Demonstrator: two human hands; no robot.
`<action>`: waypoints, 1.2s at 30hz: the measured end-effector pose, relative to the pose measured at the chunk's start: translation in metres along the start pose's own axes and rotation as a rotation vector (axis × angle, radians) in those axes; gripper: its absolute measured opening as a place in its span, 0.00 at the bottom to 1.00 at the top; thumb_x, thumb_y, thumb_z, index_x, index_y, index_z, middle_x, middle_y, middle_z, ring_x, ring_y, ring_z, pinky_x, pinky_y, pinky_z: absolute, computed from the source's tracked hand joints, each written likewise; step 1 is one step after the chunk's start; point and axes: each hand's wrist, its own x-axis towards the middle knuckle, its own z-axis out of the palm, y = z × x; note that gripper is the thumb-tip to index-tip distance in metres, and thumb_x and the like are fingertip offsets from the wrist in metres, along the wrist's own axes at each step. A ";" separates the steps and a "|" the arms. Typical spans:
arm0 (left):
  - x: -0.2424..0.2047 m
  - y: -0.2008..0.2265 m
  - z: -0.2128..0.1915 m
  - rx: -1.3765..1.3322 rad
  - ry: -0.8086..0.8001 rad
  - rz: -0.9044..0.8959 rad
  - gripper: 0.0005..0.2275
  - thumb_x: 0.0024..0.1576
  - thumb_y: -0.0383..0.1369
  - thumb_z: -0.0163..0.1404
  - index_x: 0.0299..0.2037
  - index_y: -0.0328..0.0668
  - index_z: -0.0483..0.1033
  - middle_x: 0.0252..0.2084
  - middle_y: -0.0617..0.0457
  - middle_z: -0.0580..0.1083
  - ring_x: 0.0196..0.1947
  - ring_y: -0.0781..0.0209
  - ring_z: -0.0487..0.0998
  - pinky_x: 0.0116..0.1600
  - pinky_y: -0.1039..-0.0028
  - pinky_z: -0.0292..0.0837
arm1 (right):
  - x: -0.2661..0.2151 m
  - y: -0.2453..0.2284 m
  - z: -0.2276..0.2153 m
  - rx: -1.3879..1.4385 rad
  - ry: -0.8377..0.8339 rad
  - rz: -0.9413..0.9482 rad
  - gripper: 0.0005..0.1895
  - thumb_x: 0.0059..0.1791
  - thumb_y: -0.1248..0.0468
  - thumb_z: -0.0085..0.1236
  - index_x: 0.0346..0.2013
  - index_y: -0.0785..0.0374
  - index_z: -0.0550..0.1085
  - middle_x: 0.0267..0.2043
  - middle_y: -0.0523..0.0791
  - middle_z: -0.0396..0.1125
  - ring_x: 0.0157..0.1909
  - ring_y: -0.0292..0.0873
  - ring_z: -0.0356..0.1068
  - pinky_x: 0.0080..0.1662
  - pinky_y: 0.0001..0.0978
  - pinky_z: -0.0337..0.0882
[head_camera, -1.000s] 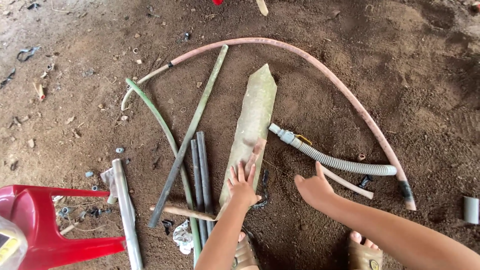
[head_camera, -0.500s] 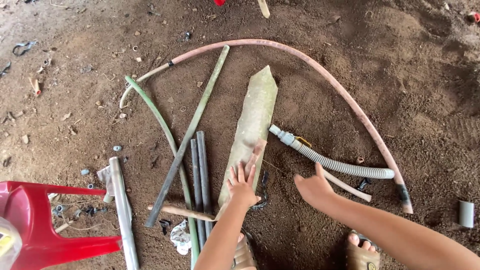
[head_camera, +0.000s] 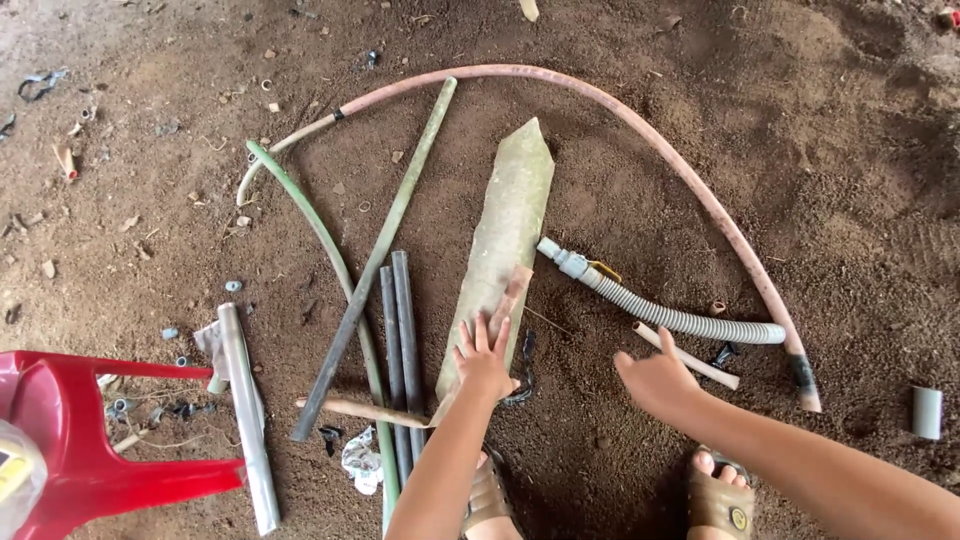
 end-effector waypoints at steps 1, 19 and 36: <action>-0.003 0.001 -0.003 -0.004 -0.004 -0.002 0.55 0.59 0.55 0.57 0.82 0.64 0.19 0.83 0.38 0.20 0.81 0.26 0.21 0.80 0.39 0.38 | -0.004 0.004 0.003 -0.058 0.013 -0.020 0.29 0.52 0.77 0.48 0.69 0.68 0.61 0.39 0.45 0.76 0.46 0.50 0.79 0.78 0.73 0.26; -0.017 0.003 -0.018 -0.038 -0.045 -0.014 0.53 0.60 0.54 0.57 0.82 0.65 0.21 0.84 0.39 0.20 0.81 0.26 0.20 0.80 0.38 0.36 | 0.037 -0.021 -0.020 -0.070 0.104 -0.103 0.32 0.50 0.82 0.47 0.70 0.71 0.61 0.34 0.50 0.76 0.43 0.55 0.79 0.78 0.72 0.30; -0.009 0.006 -0.011 -0.029 -0.029 -0.039 0.55 0.59 0.53 0.59 0.82 0.66 0.20 0.83 0.39 0.19 0.81 0.25 0.20 0.80 0.37 0.34 | 0.030 -0.010 -0.005 -0.053 0.073 -0.074 0.28 0.50 0.80 0.46 0.66 0.69 0.64 0.37 0.48 0.77 0.48 0.56 0.79 0.78 0.74 0.29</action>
